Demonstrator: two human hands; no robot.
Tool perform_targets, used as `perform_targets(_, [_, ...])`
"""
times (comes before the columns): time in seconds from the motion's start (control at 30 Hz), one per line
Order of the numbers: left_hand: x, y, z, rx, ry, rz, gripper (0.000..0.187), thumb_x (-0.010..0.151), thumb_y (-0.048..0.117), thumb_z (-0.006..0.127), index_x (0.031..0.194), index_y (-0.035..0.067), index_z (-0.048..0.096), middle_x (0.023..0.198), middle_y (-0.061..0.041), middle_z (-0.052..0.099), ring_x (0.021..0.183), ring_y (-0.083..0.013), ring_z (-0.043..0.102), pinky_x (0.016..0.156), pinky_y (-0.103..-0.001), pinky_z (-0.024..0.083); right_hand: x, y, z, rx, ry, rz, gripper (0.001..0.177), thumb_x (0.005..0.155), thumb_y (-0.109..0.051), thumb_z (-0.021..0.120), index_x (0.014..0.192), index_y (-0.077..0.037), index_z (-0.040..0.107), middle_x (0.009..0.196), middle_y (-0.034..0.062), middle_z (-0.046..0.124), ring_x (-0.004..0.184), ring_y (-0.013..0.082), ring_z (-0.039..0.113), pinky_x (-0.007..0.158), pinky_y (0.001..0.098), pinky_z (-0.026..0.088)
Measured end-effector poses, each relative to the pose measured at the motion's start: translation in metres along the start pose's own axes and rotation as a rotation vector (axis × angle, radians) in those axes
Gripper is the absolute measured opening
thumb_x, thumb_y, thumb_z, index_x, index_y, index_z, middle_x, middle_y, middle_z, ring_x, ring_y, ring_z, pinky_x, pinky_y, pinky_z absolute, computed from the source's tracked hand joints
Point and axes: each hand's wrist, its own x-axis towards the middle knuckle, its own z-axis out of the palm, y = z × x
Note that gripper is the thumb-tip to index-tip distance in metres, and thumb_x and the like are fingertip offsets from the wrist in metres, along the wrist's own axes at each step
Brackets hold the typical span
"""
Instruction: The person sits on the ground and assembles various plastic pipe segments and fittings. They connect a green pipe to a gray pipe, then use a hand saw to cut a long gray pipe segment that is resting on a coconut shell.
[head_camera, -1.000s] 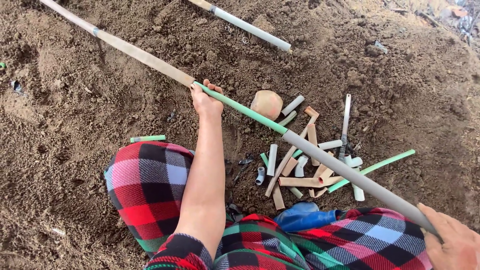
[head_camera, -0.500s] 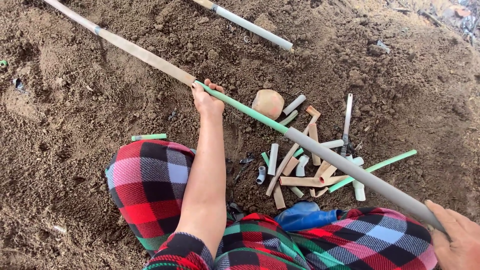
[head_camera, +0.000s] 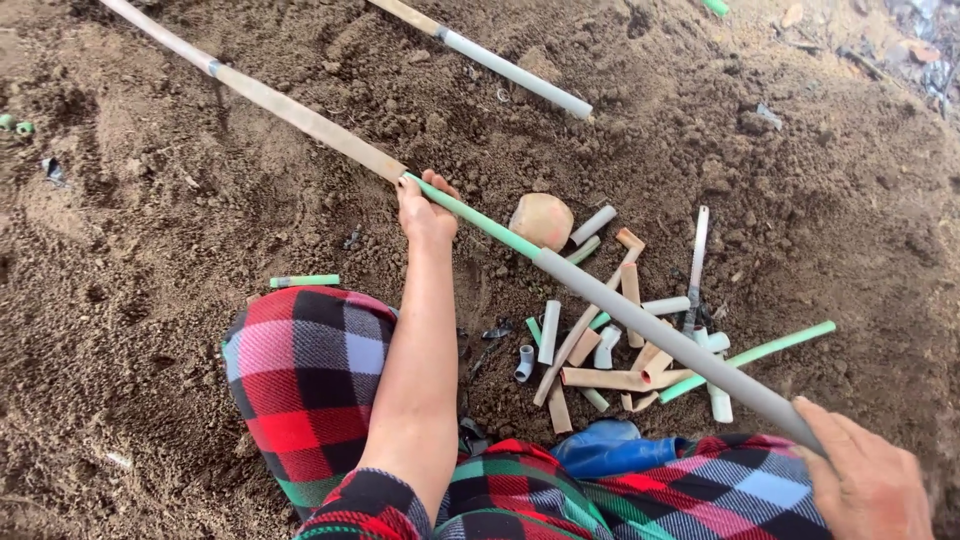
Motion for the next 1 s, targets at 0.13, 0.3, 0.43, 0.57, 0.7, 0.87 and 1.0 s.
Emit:
perform_targets(0.13, [0.014,-0.001,-0.006,0.109,-0.08,-0.009,0.023,0.101,0.026,0.038,0.117,0.013,0.049,0.086,-0.004,0.06,0.071,-0.0136,0.062,0.067,-0.029,0.048,0.018,-0.021,0.02,0.005,-0.03,0.052,0.057,0.063,-0.014,0.075,0.119,-0.015,0.065,0.106,0.0011,0.07,0.085,0.0178,0.069,0.073,0.0305,0.054])
perform_targets(0.3, [0.034,0.001,-0.016,0.18,-0.112,-0.07,0.026,0.099,0.03,0.041,0.121,0.018,0.05,0.093,-0.005,0.064,0.086,-0.0187,0.063,0.095,-0.048,0.039,0.045,-0.053,0.042,0.054,-0.051,0.034,0.05,0.069,-0.022,0.07,0.118,-0.02,0.062,0.094,-0.0018,0.07,0.07,0.0164,0.068,0.062,0.0291,0.052])
perform_targets(0.43, [0.022,0.029,0.001,0.063,-0.288,-0.007,0.033,0.097,0.038,0.041,0.114,0.011,0.047,0.077,-0.003,0.062,0.07,-0.0166,0.063,0.06,-0.029,0.039,0.047,-0.061,0.052,0.202,0.011,0.018,0.047,0.065,-0.015,0.074,0.111,-0.008,0.066,0.097,0.006,0.071,0.075,0.0179,0.069,0.065,0.0291,0.054])
perform_targets(0.57, [0.025,0.065,0.019,0.012,-0.189,0.091,0.065,0.094,0.06,0.021,0.104,0.004,0.052,0.083,-0.007,0.062,0.06,-0.0121,0.059,0.044,-0.023,0.035,0.03,-0.054,0.061,0.382,-0.051,0.155,0.048,0.059,-0.007,0.077,0.106,-0.005,0.069,0.089,0.0113,0.074,0.072,0.0177,0.073,0.069,0.0276,0.056])
perform_targets(0.7, [0.051,0.062,0.011,-0.111,-0.283,0.037,0.036,0.102,0.039,0.03,0.095,0.009,0.049,0.071,-0.002,0.054,0.059,-0.0099,0.055,0.057,-0.028,0.045,0.021,-0.046,0.066,0.318,-0.087,0.12,0.05,0.066,-0.021,0.072,0.114,-0.012,0.066,0.096,0.0118,0.073,0.083,0.0184,0.073,0.073,0.0294,0.058])
perform_targets(0.87, [0.05,0.043,0.0,-0.172,-0.421,-0.054,0.037,0.103,0.038,0.027,0.096,0.009,0.049,0.065,0.002,0.052,0.051,-0.0062,0.049,0.051,-0.025,0.046,0.044,-0.106,0.045,0.222,0.026,-0.133,0.049,0.065,-0.01,0.071,0.113,-0.003,0.063,0.101,0.0136,0.07,0.086,0.0213,0.07,0.073,0.0308,0.057])
perform_targets(1.0, [0.057,0.036,-0.009,-0.129,-0.398,-0.087,0.035,0.102,0.039,0.032,0.095,0.009,0.05,0.066,0.0,0.053,0.054,-0.0084,0.05,0.055,-0.029,0.046,0.07,-0.142,0.064,0.025,0.1,-0.216,0.046,0.073,-0.019,0.065,0.118,-0.012,0.06,0.1,0.0041,0.067,0.074,0.0219,0.065,0.063,0.0324,0.053])
